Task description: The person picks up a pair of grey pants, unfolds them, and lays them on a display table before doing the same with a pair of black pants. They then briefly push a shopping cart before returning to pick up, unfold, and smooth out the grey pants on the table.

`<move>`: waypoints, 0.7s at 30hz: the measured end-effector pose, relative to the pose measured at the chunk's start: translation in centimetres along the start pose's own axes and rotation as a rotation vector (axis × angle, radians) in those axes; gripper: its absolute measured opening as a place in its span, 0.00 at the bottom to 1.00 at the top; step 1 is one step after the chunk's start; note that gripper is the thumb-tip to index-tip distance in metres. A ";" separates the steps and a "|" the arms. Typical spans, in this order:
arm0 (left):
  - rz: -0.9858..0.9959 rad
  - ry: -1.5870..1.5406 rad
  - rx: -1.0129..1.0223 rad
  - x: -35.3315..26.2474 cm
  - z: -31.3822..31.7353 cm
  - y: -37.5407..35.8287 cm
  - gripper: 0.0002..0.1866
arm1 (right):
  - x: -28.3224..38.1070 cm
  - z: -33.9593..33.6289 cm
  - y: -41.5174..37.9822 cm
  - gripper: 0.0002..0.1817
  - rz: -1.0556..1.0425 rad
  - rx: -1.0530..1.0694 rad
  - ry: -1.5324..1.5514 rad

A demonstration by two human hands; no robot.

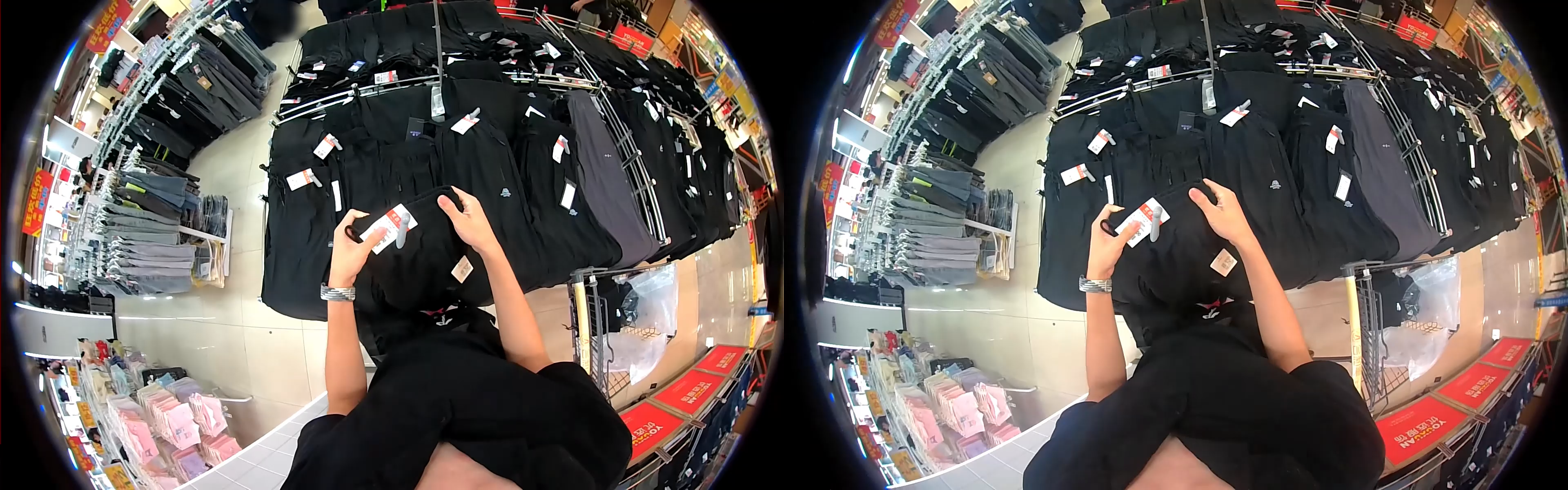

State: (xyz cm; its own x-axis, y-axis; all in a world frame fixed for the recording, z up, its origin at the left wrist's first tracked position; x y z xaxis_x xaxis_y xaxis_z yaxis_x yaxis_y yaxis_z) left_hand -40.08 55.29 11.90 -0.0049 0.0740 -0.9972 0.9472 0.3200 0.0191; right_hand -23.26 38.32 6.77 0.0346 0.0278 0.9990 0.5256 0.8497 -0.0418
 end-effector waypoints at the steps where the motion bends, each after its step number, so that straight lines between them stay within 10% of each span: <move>1: -0.056 0.038 0.050 -0.2 -0.1 0.1 0.15 | -0.7 0.0 0.3 0.36 -0.039 0.001 0.001; 5: -0.087 0.441 0.248 -1.2 -1.2 0.5 0.25 | 0.4 0.7 0.3 0.17 -0.132 -0.004 -0.142; 18: 0.357 0.758 0.379 -4.7 3.5 2.6 0.25 | 5.4 4.7 -0.6 0.26 -0.242 0.286 -0.161; 21: 0.116 0.712 0.454 -3.7 3.0 2.4 0.20 | 3.9 5.0 -0.1 0.26 -0.151 0.293 -0.213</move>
State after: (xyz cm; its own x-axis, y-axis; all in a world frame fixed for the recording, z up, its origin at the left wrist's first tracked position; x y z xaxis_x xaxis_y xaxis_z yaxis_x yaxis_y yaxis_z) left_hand -36.78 52.94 15.43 0.0436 0.7080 -0.7048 0.9901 -0.1248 -0.0641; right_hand -27.45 40.98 10.70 -0.2179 -0.0267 0.9756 0.2452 0.9661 0.0812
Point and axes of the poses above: each hand's wrist, its own y-axis towards the middle knuckle, its own z-axis out of the palm, x = y × z, the point moved 5 cm from there along y, towards the middle knuckle, and after that the axes turned 14 degrees about x, right-handed, at the moved point
